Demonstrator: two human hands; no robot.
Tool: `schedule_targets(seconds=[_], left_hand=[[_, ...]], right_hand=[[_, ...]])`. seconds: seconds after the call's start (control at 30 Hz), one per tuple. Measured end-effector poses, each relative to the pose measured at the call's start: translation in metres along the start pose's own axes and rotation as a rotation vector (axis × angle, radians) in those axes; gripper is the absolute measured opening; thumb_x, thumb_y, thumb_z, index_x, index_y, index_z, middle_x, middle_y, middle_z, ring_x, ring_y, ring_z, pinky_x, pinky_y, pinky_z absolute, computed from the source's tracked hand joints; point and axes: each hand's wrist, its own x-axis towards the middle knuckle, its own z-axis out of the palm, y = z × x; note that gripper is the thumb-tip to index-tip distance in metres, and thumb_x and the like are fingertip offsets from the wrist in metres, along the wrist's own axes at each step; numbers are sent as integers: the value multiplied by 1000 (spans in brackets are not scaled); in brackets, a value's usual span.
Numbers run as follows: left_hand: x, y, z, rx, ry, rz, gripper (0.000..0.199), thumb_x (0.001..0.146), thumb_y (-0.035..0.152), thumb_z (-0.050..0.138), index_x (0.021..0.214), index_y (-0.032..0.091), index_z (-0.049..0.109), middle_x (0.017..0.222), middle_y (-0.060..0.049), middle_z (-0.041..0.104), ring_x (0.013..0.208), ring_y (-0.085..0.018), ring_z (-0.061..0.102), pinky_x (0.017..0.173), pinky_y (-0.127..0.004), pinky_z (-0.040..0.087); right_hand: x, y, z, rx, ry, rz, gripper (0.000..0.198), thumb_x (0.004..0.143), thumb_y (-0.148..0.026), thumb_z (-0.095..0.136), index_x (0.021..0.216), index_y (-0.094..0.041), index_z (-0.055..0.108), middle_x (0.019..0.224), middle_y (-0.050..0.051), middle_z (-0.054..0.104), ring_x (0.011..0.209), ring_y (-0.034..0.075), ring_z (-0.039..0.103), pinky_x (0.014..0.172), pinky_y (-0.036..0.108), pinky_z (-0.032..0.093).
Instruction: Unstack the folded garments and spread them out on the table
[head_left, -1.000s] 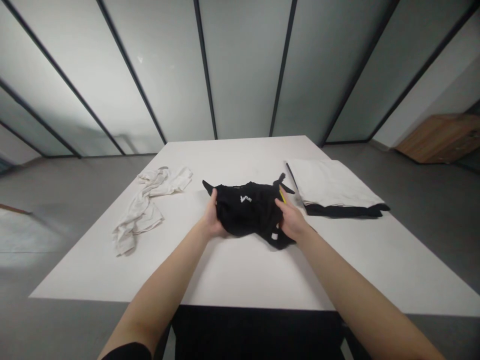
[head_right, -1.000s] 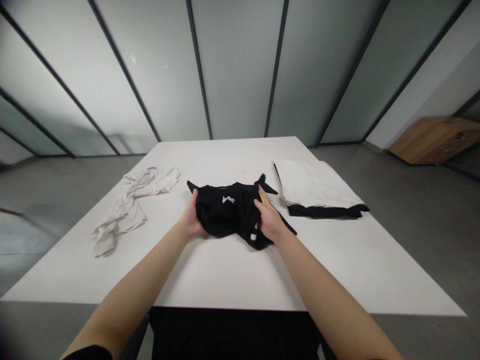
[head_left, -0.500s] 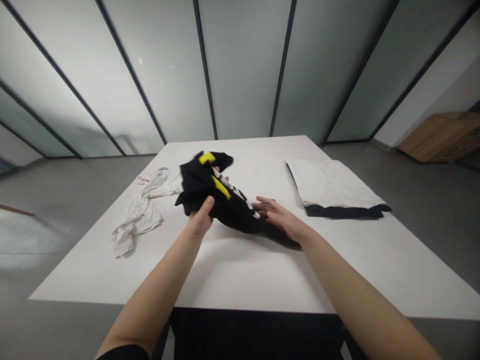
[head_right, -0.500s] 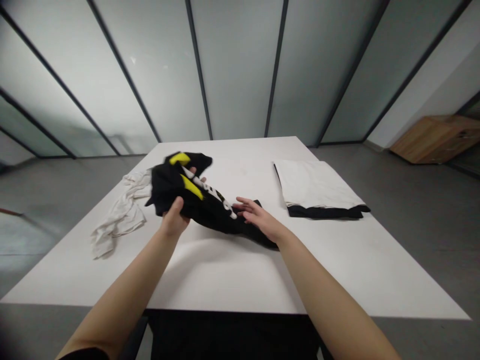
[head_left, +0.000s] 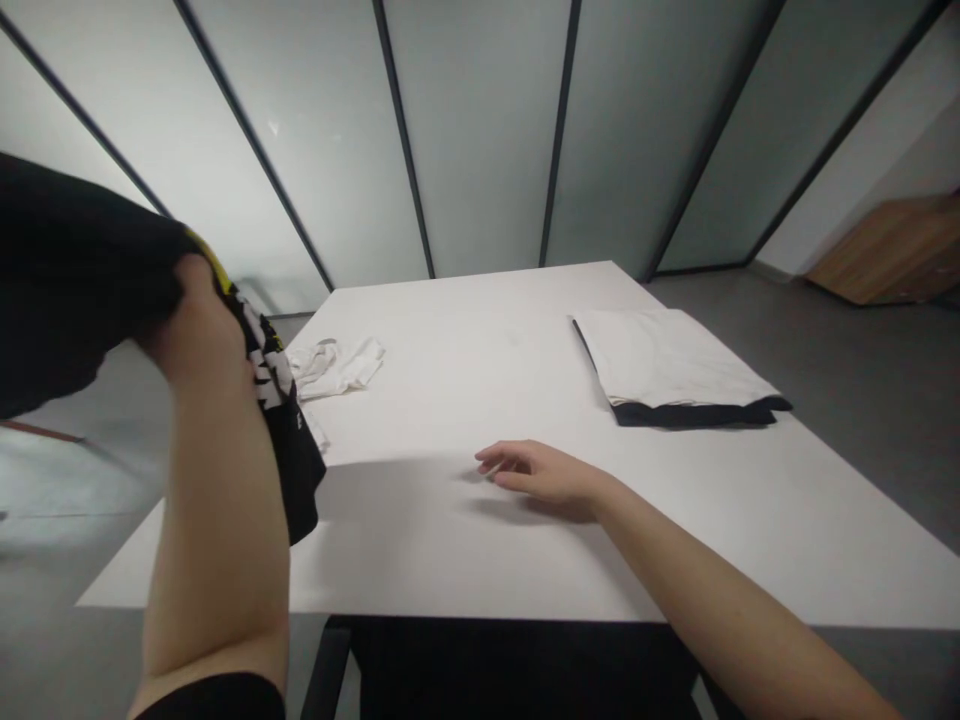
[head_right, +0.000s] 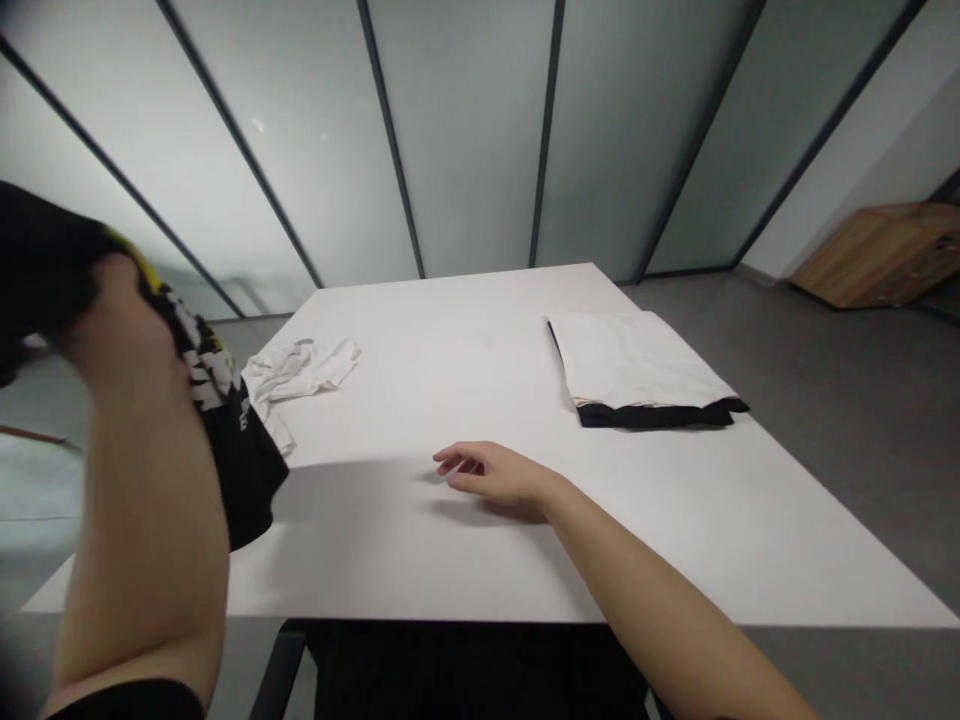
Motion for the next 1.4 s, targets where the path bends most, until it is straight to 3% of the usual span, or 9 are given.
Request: schedule_targets(seconds=[0.23,0.33,0.5,0.6,0.77,0.97,1.07,1.2,1.4], left_hand=[[-73,-82,32,973,-593,-339,105,75,60,86,151,-2,50,169,-38,34,161,-59,11,120,-86,1],[-136,-117,23,1179,-799,-207,86,82,56,75,151,7,57,171,-37,29,161,-61,14,119,-86,7],[-175,-141,4,1167,-858,-222,61,100,49,46,152,20,60,171,-27,38,159,-57,25,117,-86,17],[-161,-141,-5,1162,-898,-232,57,102,42,41,153,25,60,172,-23,39,159,-53,29,118,-83,20],[-148,-131,-3,1228,-897,-222,51,103,34,39,144,17,65,162,-28,50,151,-52,41,116,-80,28],[-216,-74,31,787,-1008,-38,42,98,41,59,134,20,70,153,-22,60,148,-45,48,125,-63,30],[-266,-36,43,257,-1087,-104,46,88,42,78,130,25,72,141,-18,70,139,-39,59,126,-51,34],[-314,-8,47,-99,-1209,-143,72,79,44,88,144,27,64,147,-15,67,135,-37,62,120,-51,42],[-317,-28,55,-260,-1108,-558,27,88,45,73,100,21,73,92,-6,78,84,-24,71,85,-39,58]], right_hand=[[4,11,-8,-80,237,-3,33,100,-42,67,129,-28,75,131,10,77,113,28,73,103,49,56],[5,18,-26,-187,466,-18,31,97,-39,66,124,-29,78,133,9,76,119,31,70,104,51,56],[-21,40,-91,-576,1003,44,47,85,-26,61,130,-22,74,137,15,72,131,37,61,119,59,42],[-51,58,-130,-700,1332,417,61,80,-26,66,140,-19,67,157,23,54,147,49,42,117,75,32],[-79,72,-156,-617,1346,841,33,88,-31,64,115,-18,78,130,25,68,138,50,47,106,73,38],[-61,49,-145,-582,1473,501,22,99,-33,53,103,-19,69,103,17,72,109,36,63,100,55,46],[-43,33,-122,-332,1307,100,25,99,-48,58,94,-24,62,87,7,68,85,26,63,84,41,52],[-16,13,-63,172,709,-95,43,91,-69,69,91,-27,61,72,-3,59,61,17,55,60,30,50],[-1,0,-9,23,300,-220,55,90,-55,79,136,-29,64,134,10,71,122,29,68,105,46,55]])
